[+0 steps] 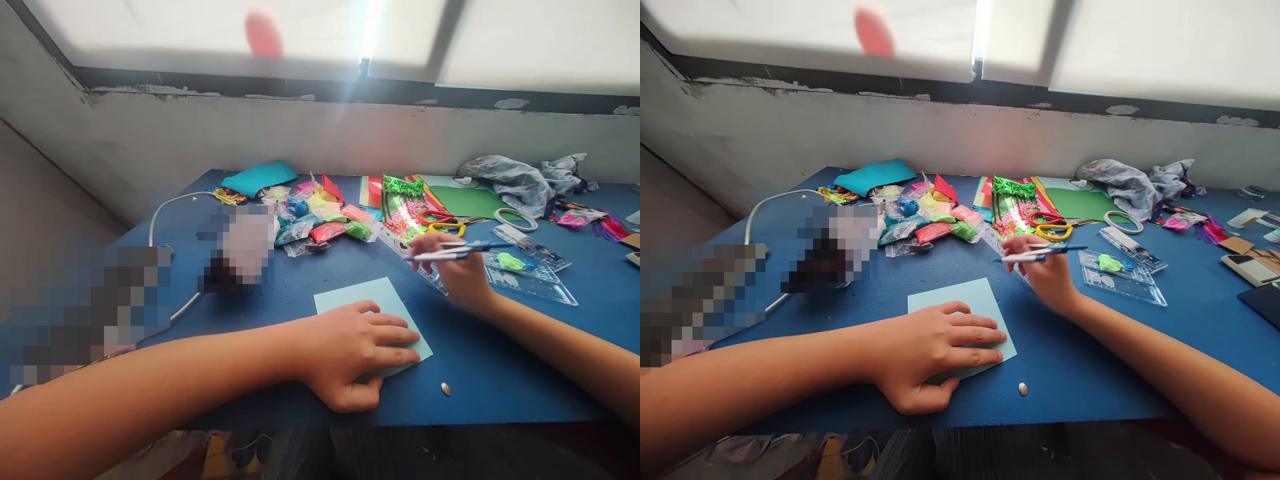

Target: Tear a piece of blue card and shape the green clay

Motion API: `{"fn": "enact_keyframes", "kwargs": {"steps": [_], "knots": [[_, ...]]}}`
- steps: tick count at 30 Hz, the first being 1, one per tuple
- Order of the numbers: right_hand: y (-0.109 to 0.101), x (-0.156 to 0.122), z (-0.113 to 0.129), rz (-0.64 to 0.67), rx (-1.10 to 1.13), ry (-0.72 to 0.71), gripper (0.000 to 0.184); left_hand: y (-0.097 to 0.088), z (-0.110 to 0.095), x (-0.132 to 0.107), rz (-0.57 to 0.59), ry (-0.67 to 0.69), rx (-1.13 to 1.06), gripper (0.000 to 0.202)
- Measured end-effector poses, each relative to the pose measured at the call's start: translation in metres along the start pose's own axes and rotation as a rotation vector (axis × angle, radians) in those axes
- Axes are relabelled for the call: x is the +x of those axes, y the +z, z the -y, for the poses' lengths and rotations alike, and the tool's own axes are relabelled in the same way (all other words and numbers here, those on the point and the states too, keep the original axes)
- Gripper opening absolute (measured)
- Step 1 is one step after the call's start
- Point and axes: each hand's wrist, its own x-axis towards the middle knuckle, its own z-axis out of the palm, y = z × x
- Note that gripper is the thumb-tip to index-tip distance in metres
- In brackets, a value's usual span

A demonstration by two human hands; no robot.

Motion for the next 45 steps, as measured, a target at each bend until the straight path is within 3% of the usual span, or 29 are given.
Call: {"fn": "enact_keyframes", "kwargs": {"steps": [5, 11, 16, 26, 33, 39, 45], "knots": [[-0.013, 0.03, -0.021, -0.152, 0.063, 0.151, 0.059, 0.001, 0.001, 0.0, 0.018, -0.016, -0.012, 0.055], [-0.014, 0.042, -0.037, -0.163, 0.053, 0.268, 0.06, 0.002, 0.001, -0.001, -0.005, -0.006, -0.016, 0.053], [-0.017, 0.041, -0.045, -0.168, 0.033, 0.255, 0.062, 0.0, 0.0, 0.0, 0.002, -0.018, -0.032, 0.051], [-0.011, 0.035, -0.037, -0.136, -0.065, 0.054, 0.08, 0.002, 0.002, 0.0, -0.016, -0.006, -0.019, 0.05], [-0.013, 0.034, -0.037, -0.108, -0.121, 0.028, 0.085, 0.001, 0.002, -0.001, -0.028, -0.009, -0.037, 0.049], [-0.014, 0.034, -0.041, -0.164, -0.166, 0.055, 0.086, 0.002, 0.003, -0.002, -0.046, 0.006, -0.059, 0.049], [-0.011, 0.032, -0.037, -0.073, -0.091, 0.05, 0.086, 0.001, 0.003, -0.001, -0.043, 0.019, -0.059, 0.049]]}}
